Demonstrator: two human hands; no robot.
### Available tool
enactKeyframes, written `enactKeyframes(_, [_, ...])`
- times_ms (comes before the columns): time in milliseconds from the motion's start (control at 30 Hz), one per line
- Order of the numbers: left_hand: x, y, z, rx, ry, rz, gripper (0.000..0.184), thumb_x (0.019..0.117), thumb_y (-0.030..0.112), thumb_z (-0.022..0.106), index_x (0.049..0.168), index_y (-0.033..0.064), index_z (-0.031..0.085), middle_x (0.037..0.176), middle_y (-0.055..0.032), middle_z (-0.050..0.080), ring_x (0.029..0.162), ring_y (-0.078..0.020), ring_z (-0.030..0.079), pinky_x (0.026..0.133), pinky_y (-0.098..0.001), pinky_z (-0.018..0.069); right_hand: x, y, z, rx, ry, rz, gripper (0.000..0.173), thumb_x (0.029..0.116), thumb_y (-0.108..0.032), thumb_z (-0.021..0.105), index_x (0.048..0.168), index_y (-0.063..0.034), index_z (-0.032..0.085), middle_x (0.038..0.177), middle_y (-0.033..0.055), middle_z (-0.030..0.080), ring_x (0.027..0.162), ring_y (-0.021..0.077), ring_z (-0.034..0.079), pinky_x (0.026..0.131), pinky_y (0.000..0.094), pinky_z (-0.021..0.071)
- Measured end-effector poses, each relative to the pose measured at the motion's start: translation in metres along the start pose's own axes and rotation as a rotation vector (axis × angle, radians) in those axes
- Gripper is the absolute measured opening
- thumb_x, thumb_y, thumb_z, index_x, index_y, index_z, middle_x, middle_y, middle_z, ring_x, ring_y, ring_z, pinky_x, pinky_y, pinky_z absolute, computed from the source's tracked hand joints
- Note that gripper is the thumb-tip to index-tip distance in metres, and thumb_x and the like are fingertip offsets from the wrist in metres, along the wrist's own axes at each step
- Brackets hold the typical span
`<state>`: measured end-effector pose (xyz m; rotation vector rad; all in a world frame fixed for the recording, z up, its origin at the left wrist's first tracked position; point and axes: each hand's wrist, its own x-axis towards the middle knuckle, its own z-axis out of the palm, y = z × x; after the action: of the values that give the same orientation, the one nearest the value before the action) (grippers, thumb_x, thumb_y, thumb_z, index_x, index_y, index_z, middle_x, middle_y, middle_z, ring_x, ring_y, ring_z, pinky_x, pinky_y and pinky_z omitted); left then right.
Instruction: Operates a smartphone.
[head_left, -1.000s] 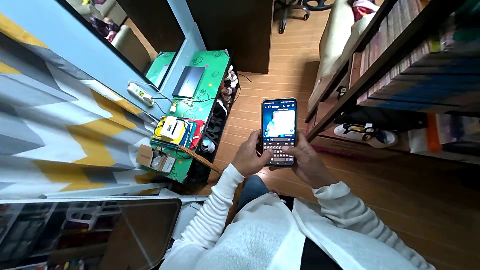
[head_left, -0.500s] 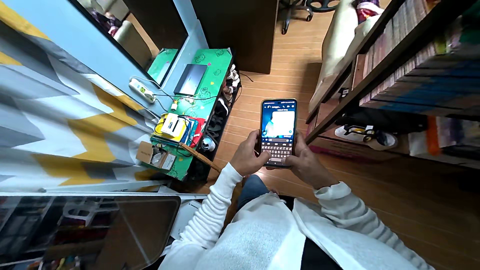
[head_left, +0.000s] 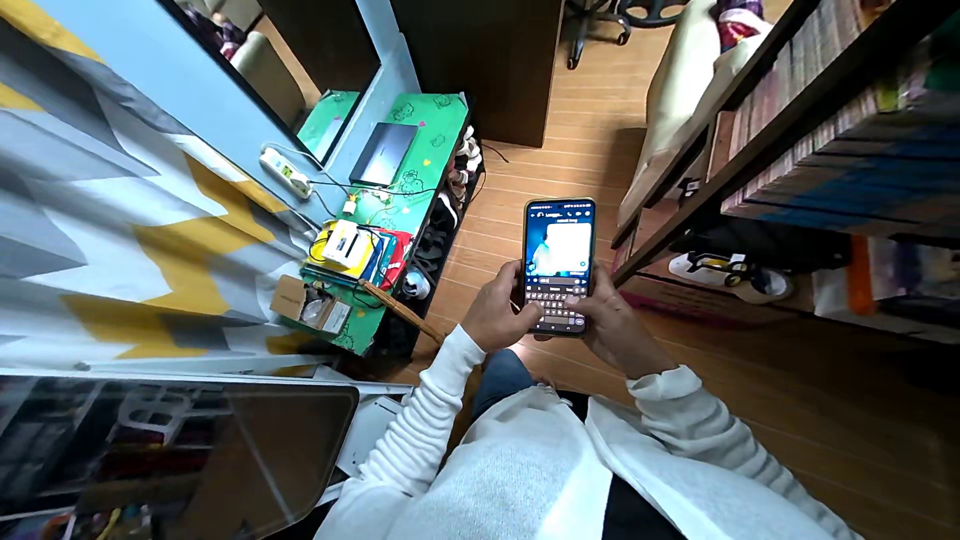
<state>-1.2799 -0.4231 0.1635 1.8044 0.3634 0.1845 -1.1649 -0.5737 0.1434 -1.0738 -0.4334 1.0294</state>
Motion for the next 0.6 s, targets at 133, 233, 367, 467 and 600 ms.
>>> enactKeyframes(133, [-0.001, 0.0, -0.004, 0.023, -0.038, -0.008, 0.059, 0.0882, 0.008, 0.061, 0.141, -0.009, 0.042, 0.111, -0.0186, 0.068, 0.093, -0.0174, 0.069, 0.082, -0.035, 0.0584, -0.002, 0.003, -0.004, -0.06, -0.074, -0.025, 0.084, 0.0844, 0.008, 0.056, 0.153, -0.0185, 0.016, 0.124, 0.0049, 0.065, 0.102, 0.0181, 0.072, 0.085, 0.0361, 0.0643])
enactKeyframes(233, [0.0, 0.005, -0.013, 0.065, -0.126, -0.019, 0.061, 0.0889, 0.007, 0.061, 0.144, -0.007, 0.041, 0.115, -0.0177, 0.067, 0.095, -0.0165, 0.069, 0.083, -0.0338, 0.058, -0.002, 0.004, -0.004, -0.052, -0.063, -0.019, 0.085, 0.0827, 0.012, 0.053, 0.153, -0.0179, 0.015, 0.125, 0.0057, 0.064, 0.103, 0.0187, 0.072, 0.085, 0.0371, 0.0643])
enactKeyframes(367, [0.001, 0.01, -0.024, 0.12, -0.205, 0.006, 0.053, 0.0901, 0.002, 0.058, 0.14, -0.0078, 0.044, 0.112, -0.0149, 0.068, 0.087, -0.0115, 0.066, 0.078, -0.0286, 0.0561, -0.002, 0.004, -0.004, 0.002, -0.07, 0.002, 0.078, 0.0832, 0.007, 0.043, 0.152, -0.0208, 0.017, 0.124, 0.0044, 0.064, 0.101, 0.0178, 0.072, 0.083, 0.0383, 0.0639])
enactKeyframes(467, [0.003, 0.008, -0.026, 0.153, -0.2, 0.036, 0.047, 0.091, 0.002, 0.058, 0.136, -0.0076, 0.047, 0.109, -0.0145, 0.069, 0.086, -0.0117, 0.067, 0.077, -0.0293, 0.0564, -0.002, 0.004, -0.004, 0.037, -0.062, 0.007, 0.076, 0.0864, 0.009, 0.038, 0.153, -0.0198, 0.017, 0.123, 0.0061, 0.064, 0.101, 0.0192, 0.072, 0.083, 0.0399, 0.064])
enactKeyframes(600, [0.005, 0.003, -0.02, 0.145, -0.157, 0.062, 0.046, 0.092, 0.002, 0.059, 0.135, -0.0079, 0.048, 0.108, -0.0152, 0.069, 0.086, -0.0128, 0.069, 0.079, -0.0309, 0.0581, -0.002, 0.003, -0.006, 0.046, -0.072, 0.002, 0.074, 0.0855, 0.007, 0.04, 0.151, -0.0211, 0.019, 0.122, 0.0044, 0.065, 0.1, 0.018, 0.072, 0.083, 0.0387, 0.0639])
